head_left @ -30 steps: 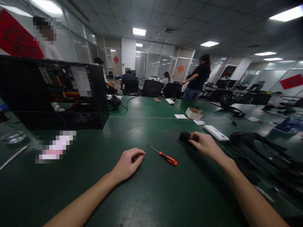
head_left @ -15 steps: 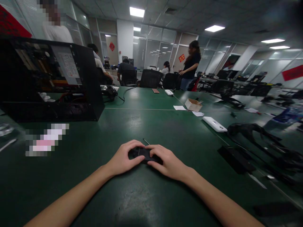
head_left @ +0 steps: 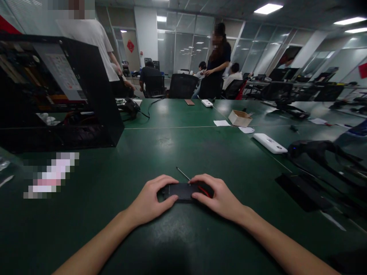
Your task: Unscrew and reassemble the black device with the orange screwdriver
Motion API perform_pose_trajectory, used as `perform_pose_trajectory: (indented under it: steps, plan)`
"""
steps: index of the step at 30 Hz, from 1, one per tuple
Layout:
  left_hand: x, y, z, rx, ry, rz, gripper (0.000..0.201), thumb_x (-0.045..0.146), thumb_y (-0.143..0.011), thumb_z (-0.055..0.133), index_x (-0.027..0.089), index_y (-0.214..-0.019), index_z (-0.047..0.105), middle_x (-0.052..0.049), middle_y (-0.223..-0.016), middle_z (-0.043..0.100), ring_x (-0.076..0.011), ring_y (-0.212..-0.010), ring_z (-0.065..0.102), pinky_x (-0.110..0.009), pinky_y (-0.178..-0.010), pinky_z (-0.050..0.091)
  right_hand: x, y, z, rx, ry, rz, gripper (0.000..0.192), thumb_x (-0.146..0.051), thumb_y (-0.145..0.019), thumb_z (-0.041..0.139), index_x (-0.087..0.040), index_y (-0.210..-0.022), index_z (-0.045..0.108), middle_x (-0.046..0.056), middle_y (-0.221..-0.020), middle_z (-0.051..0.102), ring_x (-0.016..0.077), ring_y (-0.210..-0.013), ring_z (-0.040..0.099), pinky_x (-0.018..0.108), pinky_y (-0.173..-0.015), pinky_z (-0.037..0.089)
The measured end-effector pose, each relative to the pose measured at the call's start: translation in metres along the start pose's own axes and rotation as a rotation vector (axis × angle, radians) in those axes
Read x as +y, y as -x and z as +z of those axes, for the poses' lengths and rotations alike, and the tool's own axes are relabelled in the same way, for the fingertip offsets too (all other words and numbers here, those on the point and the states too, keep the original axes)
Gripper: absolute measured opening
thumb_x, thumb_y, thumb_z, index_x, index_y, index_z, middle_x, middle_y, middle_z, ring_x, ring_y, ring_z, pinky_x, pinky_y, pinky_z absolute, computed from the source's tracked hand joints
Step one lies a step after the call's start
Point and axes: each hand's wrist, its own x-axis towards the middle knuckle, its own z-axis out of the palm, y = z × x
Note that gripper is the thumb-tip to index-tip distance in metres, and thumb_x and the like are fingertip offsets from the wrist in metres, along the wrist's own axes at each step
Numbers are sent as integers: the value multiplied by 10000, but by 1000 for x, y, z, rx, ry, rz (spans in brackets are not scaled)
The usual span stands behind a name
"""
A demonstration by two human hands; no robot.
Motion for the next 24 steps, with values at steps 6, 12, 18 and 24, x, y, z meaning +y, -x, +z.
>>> perform_pose_trajectory:
  steps: [6,12,18,24]
  plan:
    - [-4,11,6,-23,-37,-59,376,292,-887,672,218,-1254,635,-100,-1226,691,-268,-1138,643,-404,-1016,506,8,12,7,35,-47,-11,260,-340,-959,598,-226,-1192,607,93,-1120,683,227,-1039,637,387,-906,519]
    - [-2,4,4,21,-33,-19,312,300,-915,643,211,-1214,647,-92,-1198,696,-249,-1098,650,-379,-984,511,13,7,5,33,-10,-12,245,-339,-973,575,-221,-1182,620,96,-1124,678,227,-1049,624,388,-914,504]
    - [0,0,4,52,-59,6,275,310,-909,643,208,-1162,672,-81,-1153,714,-249,-1037,665,-381,-934,524,13,1,3,20,-13,-23,244,-340,-948,607,-219,-1156,646,91,-1139,691,235,-1068,622,406,-953,483]
    - [-2,0,6,54,-83,20,274,330,-921,630,205,-1161,674,-78,-1148,714,-245,-1037,663,-367,-932,520,14,2,5,10,-64,14,240,-343,-935,620,-219,-1130,683,76,-1098,718,226,-1030,639,388,-935,487]
